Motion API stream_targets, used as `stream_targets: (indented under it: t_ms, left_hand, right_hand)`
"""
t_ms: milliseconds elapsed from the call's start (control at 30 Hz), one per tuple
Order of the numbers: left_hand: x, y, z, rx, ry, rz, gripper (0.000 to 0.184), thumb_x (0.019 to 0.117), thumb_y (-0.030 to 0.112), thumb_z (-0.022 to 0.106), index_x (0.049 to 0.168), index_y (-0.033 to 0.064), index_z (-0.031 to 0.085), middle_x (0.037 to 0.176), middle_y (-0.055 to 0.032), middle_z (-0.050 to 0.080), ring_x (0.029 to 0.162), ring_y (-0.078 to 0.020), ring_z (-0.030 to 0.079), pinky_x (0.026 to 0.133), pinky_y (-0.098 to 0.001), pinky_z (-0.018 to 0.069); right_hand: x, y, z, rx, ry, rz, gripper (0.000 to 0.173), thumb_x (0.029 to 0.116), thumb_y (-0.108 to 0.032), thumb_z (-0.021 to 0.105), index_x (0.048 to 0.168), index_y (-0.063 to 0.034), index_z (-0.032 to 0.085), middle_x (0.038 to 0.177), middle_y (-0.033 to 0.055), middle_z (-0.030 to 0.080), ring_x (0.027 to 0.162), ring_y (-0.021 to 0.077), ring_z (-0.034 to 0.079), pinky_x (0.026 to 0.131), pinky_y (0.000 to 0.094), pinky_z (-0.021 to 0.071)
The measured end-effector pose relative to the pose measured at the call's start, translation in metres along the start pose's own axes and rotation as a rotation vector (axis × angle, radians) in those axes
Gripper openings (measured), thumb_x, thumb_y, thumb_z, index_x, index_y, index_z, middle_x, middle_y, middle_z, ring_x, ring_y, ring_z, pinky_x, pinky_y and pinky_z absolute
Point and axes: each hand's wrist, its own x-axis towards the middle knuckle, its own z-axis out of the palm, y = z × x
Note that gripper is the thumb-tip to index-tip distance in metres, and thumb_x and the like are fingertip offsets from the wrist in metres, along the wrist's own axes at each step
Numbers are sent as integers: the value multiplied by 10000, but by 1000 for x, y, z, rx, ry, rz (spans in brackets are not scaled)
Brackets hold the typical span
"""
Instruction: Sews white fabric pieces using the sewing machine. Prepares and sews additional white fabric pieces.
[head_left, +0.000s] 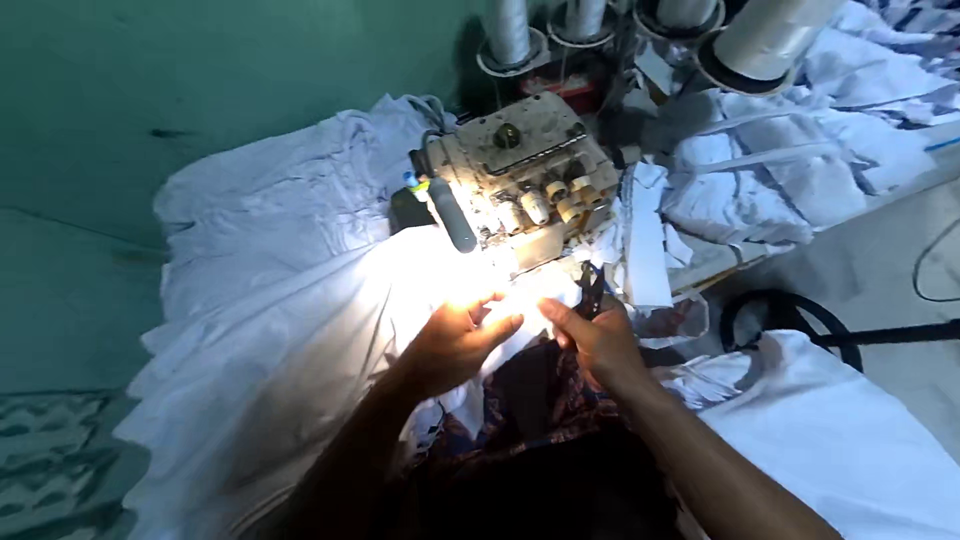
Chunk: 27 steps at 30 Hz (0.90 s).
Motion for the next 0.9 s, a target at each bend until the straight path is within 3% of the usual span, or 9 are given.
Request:
stream_targets:
  t_ms: [67,100,200,233,267,333,400,567,900]
  left_hand:
    - [10,5,-22,229,52,3,288,986,369,675,786,164,664,552,65,504,472,-42,443,466,-255,376]
    - [16,5,-30,326,87,24,310,977,355,692,748,150,652,556,45,500,488,-65,452,483,-287,390]
    - [38,-13,-49,368,171,93,137,906,205,759,930,91,689,725,-19,639,627,-98,606,589,-324,533]
    - [42,-22,-54,346,151,83,188,875,117,758,1028,58,668,807,-50,652,693,-119,624,643,-336,548]
    - [44,-26,-58,332,126,45,223,853,39,747,1053,34,650,834,-74,642,716,-143,618,658,-350,541]
    - [45,-27,-65,381,87,-64,77,871,-3,714,868,33,645,689,-72,592,585,-157,562,545,-357,479]
    - [44,-29,-71,439,38,-172,219,917,12,661,704,41,616,577,-67,544,493,-162,511,476,-357,424]
    - [40,-39,-80,409,63,-237,282,974,26,618,693,41,599,575,-76,548,484,-157,507,466,-321,421]
    - [42,-36,-78,457,84,-191,315,965,40,635,654,68,588,565,-66,549,481,-162,514,459,-339,422]
  right_hand:
    - [17,1,8,-22,97,-64,129,887,-79,756,936,-12,658,604,23,589,465,85,528,461,237,483]
    - [25,2,11,-16,139,-72,129,898,-73,746,947,-11,644,599,29,585,455,86,522,451,236,478]
    - [45,10,17,-11,219,-27,108,948,-76,700,967,1,627,584,55,565,431,107,504,433,253,465]
    - [49,15,18,-19,231,5,102,963,-76,686,977,2,621,583,56,561,423,108,499,424,253,464]
    - [51,18,19,-23,240,42,99,975,-69,670,969,5,605,580,54,554,417,107,493,419,251,461]
    - [53,23,22,-13,252,83,80,977,-41,650,954,19,603,566,55,541,409,105,482,411,250,454]
    - [55,26,26,-12,250,96,80,972,-27,644,927,18,596,552,51,535,402,102,478,408,250,449]
    - [62,31,33,-25,278,43,101,960,-28,664,893,6,597,543,57,535,396,109,484,401,250,447]
    - [69,33,33,-39,326,-9,145,941,-123,747,904,-10,664,565,66,563,407,115,489,409,257,453]
